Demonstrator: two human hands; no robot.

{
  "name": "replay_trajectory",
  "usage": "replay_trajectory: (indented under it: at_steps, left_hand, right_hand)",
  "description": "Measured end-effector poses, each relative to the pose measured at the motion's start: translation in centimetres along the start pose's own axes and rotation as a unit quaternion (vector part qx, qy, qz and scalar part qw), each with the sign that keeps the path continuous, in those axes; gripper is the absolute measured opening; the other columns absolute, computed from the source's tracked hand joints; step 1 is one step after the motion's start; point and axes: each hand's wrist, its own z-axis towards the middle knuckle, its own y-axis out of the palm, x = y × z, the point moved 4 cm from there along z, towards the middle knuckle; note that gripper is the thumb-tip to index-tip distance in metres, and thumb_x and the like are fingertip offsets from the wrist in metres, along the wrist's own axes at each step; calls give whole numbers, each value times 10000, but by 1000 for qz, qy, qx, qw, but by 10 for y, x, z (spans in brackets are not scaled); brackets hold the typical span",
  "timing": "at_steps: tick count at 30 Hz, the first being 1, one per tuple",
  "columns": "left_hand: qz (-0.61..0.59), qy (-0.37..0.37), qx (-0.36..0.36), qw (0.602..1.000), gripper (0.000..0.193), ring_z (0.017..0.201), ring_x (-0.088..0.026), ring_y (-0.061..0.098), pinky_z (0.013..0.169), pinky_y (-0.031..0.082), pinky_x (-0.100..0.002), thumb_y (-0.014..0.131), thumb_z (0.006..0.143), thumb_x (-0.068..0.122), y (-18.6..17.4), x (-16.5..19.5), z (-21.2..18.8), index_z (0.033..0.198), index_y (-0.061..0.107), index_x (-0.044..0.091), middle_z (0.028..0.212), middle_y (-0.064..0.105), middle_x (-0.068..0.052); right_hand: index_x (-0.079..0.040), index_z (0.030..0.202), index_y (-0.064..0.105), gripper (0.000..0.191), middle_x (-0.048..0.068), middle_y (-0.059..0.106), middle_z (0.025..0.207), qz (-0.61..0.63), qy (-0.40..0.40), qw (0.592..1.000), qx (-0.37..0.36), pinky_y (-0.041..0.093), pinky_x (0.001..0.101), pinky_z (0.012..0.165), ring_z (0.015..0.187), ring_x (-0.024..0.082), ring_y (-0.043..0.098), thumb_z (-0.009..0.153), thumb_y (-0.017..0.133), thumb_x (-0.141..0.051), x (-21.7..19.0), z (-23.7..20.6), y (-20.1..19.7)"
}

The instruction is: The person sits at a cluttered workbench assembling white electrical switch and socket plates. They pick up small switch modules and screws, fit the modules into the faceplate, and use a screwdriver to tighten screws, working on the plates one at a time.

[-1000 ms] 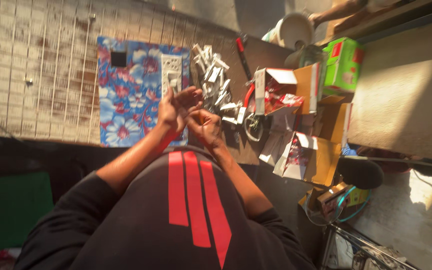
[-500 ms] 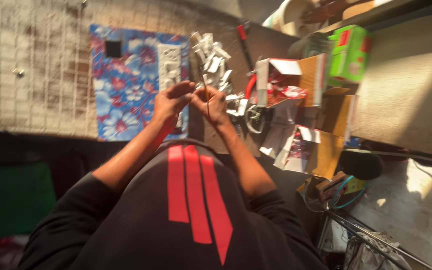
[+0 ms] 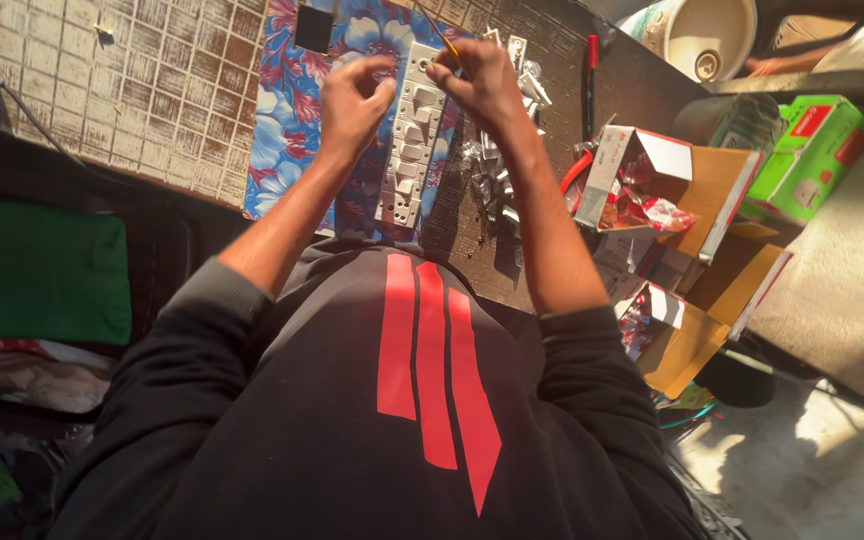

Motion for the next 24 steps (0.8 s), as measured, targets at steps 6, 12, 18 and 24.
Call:
replay_trajectory:
  at_steps: [6, 12, 18, 24]
  left_hand:
    - [254, 223, -13, 941, 396, 845, -323, 696, 729, 536, -444, 878, 841, 239, 7, 32, 30, 1200, 763, 119, 915, 735, -130]
    - [245, 172, -40, 953, 471, 874, -341, 687, 739, 523, -477, 868, 845, 190, 7, 27, 35, 1292, 723, 150, 932, 714, -126]
    - [268, 237, -5, 934, 453, 845, -336, 695, 710, 536, -466, 863, 794, 152, 3, 38, 35, 1232, 753, 188, 931, 726, -111]
    - [203, 160, -37, 965, 312, 701, -325, 706, 631, 557, -449, 794, 789, 109, -2, 45, 46, 1094, 814, 171, 760, 708, -118]
  right_hand:
    - [23, 936, 760, 257, 133, 717, 741, -37, 29, 992, -116, 534, 365, 620, 666, 193, 678, 891, 834, -219, -1, 48, 2]
    - [-21, 860, 783, 130, 110, 733, 738, -89, 40, 991, -96, 571, 357, 601, 642, 189, 715, 820, 829, -136, 1, 61, 17]
    - [-13, 816, 753, 213, 65, 767, 742, -34, 50, 998, -7, 559, 315, 551, 644, 153, 732, 730, 908, -130, -3, 65, 13]
    - [-26, 900, 783, 172, 36, 766, 765, -15, 108, 993, -52, 550, 287, 568, 652, 123, 714, 817, 867, -150, -10, 61, 21]
